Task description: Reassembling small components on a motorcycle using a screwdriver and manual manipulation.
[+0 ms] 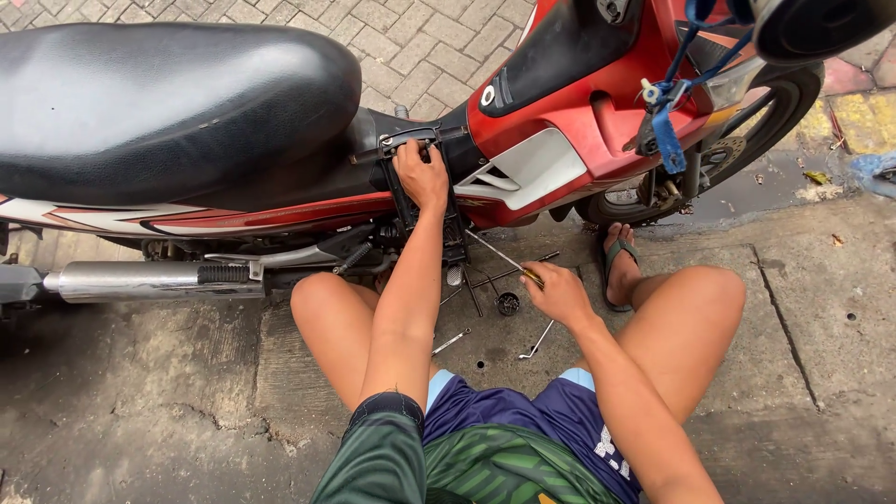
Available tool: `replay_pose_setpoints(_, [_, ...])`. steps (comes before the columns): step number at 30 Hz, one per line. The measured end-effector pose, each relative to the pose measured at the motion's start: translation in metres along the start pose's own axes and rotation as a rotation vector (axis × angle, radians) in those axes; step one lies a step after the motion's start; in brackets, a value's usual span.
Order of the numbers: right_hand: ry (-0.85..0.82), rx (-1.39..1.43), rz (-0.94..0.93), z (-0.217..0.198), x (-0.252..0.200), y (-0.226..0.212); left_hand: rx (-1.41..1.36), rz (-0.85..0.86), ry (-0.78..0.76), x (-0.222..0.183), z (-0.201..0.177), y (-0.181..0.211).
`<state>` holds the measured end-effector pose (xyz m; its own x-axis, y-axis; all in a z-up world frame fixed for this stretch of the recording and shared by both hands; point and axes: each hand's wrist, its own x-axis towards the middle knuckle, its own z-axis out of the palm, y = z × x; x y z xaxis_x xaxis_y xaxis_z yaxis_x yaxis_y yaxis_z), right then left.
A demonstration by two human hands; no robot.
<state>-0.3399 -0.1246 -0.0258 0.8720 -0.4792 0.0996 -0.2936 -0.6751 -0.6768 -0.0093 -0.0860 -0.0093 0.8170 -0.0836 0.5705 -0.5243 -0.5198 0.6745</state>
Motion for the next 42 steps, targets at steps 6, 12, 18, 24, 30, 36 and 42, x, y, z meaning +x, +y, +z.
replay_pose_setpoints(6, [-0.033, -0.026, 0.076, -0.004, -0.001, 0.003, 0.032, 0.009, 0.039, -0.001, -0.008, 0.014])
replay_pose_setpoints(12, [-0.057, -0.028, 0.112, -0.005, -0.002, 0.005, 0.060, -0.013, 0.051, 0.000, -0.005, 0.009])
replay_pose_setpoints(18, [-0.097, -0.039, 0.145, -0.010, -0.005, 0.002, 0.021, -0.097, 0.044, 0.003, -0.001, 0.004])
replay_pose_setpoints(24, [-0.089, -0.043, 0.168, -0.009, -0.006, 0.000, 0.075, -0.144, 0.006, 0.011, 0.002, -0.002])
replay_pose_setpoints(30, [-0.106, -0.012, 0.164, -0.014, -0.006, -0.009, 0.347, 0.050, -0.138, 0.018, -0.010, -0.005])
replay_pose_setpoints(36, [-0.096, -0.014, 0.146, -0.020, -0.003, -0.018, 0.364, 0.329, -0.294, 0.042, -0.030, -0.016])
replay_pose_setpoints(42, [-0.020, -0.004, 0.122, -0.007, -0.003, -0.005, -0.119, 0.408, -0.595, -0.009, -0.124, -0.030])
